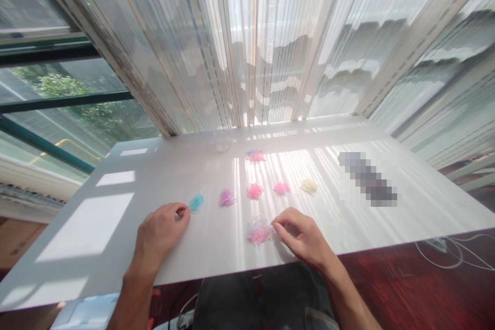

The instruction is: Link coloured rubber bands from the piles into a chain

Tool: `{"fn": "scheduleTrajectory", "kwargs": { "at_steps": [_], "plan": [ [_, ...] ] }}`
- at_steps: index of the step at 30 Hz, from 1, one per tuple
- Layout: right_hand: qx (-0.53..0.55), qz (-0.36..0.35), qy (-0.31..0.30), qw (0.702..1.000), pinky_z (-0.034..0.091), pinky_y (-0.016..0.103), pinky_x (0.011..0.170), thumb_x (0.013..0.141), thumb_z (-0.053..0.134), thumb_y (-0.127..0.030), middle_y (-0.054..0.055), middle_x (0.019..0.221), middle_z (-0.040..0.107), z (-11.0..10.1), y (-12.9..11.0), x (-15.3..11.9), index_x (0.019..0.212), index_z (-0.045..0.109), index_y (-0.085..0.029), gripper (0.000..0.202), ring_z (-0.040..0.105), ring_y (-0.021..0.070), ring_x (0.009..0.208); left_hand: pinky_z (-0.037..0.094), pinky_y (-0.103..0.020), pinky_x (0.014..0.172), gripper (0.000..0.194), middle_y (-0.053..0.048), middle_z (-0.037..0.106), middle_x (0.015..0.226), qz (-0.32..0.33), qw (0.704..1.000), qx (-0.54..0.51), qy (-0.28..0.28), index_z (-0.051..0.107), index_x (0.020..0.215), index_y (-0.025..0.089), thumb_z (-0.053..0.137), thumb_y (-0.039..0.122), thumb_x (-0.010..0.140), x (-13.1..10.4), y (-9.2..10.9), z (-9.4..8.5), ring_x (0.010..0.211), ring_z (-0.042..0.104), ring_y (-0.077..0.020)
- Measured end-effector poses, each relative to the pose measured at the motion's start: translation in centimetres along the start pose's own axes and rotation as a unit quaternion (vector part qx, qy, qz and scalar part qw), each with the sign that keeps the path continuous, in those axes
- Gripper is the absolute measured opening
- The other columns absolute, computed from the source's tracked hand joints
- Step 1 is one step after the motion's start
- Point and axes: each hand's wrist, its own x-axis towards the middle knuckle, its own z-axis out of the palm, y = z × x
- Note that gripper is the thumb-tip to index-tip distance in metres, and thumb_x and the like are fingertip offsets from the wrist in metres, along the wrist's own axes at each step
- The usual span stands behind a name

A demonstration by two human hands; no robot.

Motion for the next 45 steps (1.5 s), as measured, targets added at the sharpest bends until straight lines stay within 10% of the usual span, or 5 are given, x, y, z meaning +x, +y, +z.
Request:
{"fn": "scheduleTrajectory", "kwargs": {
  "at_steps": [14,22,27,32,45],
  "plan": [
    [0.0,-0.003,0.0,1.0,0.05,0.028,0.069,0.096,0.059,-0.023,0.003,0.081,0.069,-0.1,-0.1,0.0,0.087,0.07,-0.021,0.014,0.066,0.0174,0.076,0.045,-0.029,0.068,0.026,-0.004,0.076,0.086,0.025,1.0,-0.016,0.006,0.077,0.094,0.023,0.052,0.029,0.09,0.0,-0.5,0.0,0.074,0.068,-0.0224],
    [-0.009,-0.005,0.002,1.0,0.051,0.028,0.07,0.096,0.06,-0.022,0.003,0.081,0.069,-0.2,-0.3,0.1,0.087,0.069,-0.022,0.013,0.066,0.0174,0.075,0.041,-0.029,0.058,0.028,-0.004,0.071,0.076,0.048,0.992,-0.059,0.099,0.075,0.088,0.022,0.05,0.034,0.09,-0.8,-1.0,0.3,0.065,0.064,-0.0212],
    [-0.013,-0.009,0.006,1.0,0.051,0.029,0.07,0.096,0.059,-0.021,0.003,0.082,0.069,-0.1,-0.3,0.1,0.089,0.07,-0.022,0.013,0.066,0.0176,0.076,0.045,-0.028,0.065,0.025,0.0,0.067,0.071,0.176,0.961,-0.147,0.151,0.072,0.089,0.022,0.051,0.033,0.097,-2.7,1.9,0.4,0.063,0.063,-0.0177],
    [-0.02,-0.028,0.013,0.999,0.052,0.03,0.074,0.095,0.058,-0.017,0.004,0.086,0.069,0.0,-0.1,0.0,0.095,0.07,-0.023,0.014,0.066,0.019,0.081,0.049,-0.029,0.068,0.014,0.0,0.072,0.084,0.277,0.928,-0.24,0.064,0.069,0.099,0.023,0.056,0.027,0.098,-4.4,6.3,0.9,0.067,0.064,-0.0162],
    [-0.075,-0.051,-0.032,0.995,0.054,0.036,0.076,0.092,0.069,-0.019,0.005,0.09,0.067,0.4,0.2,-0.1,0.1,0.072,-0.024,0.01,0.062,0.0223,0.086,0.047,-0.031,0.067,0.002,-0.001,0.068,0.08,0.294,0.917,-0.269,0.009,0.067,0.094,0.022,0.066,0.024,0.095,-5.4,8.8,2.8,0.073,0.064,-0.0193]
  ]
}}
